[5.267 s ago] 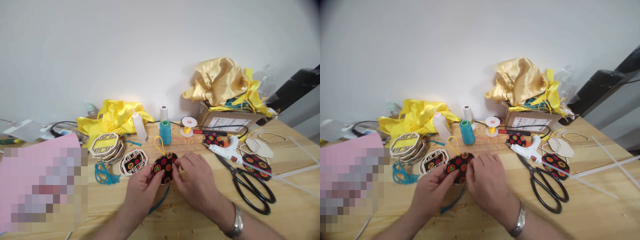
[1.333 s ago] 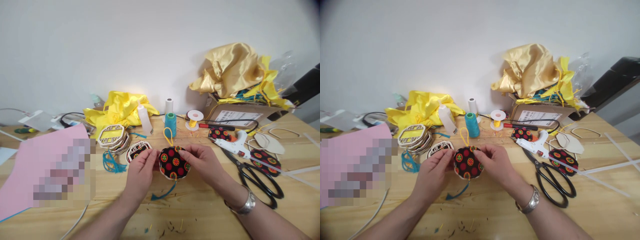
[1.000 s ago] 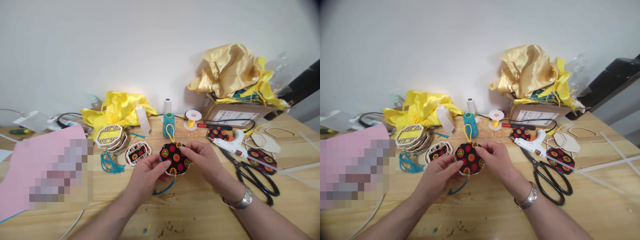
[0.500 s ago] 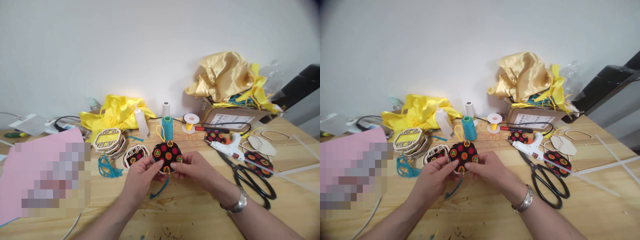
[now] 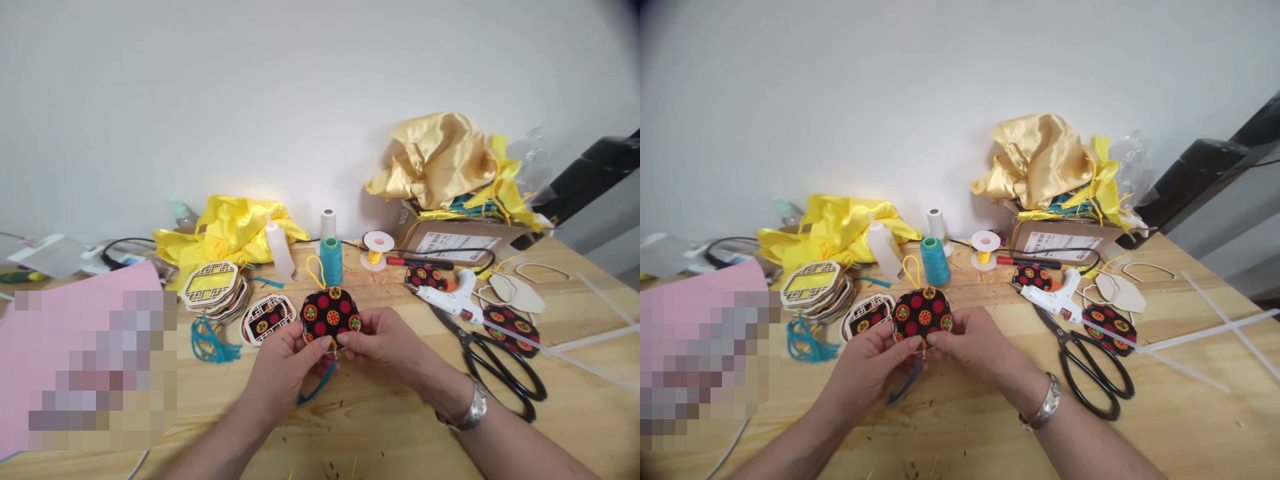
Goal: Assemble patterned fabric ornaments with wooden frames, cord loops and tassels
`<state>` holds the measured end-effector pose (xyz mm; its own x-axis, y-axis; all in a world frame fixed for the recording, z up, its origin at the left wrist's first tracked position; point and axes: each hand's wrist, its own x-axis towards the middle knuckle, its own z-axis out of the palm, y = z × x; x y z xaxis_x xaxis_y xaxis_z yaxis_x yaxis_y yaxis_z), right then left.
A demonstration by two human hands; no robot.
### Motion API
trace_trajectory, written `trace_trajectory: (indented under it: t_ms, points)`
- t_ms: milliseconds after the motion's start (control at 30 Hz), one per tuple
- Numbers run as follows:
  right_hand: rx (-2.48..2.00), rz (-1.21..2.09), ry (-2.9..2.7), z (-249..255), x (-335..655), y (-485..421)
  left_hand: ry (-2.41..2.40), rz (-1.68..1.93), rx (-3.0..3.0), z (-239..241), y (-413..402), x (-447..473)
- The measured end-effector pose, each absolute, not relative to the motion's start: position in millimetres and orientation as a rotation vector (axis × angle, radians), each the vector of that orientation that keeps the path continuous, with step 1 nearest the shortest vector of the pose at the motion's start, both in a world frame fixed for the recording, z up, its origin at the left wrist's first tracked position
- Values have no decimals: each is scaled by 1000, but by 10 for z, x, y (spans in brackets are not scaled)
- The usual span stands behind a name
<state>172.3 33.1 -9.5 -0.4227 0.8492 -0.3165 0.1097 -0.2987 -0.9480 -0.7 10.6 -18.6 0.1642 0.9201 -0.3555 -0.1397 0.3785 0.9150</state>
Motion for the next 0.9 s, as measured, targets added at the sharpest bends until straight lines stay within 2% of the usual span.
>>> trace_trajectory:
  t_ms: [633, 900]
  points:
    - [-1257, 1666, -1386, -65, 1806, 404, 1231, 914, 958, -103, 122, -21]
    - [-1216, 1621, -1264, 6, 1824, 400, 1185, 714, 940, -103, 74, 34]
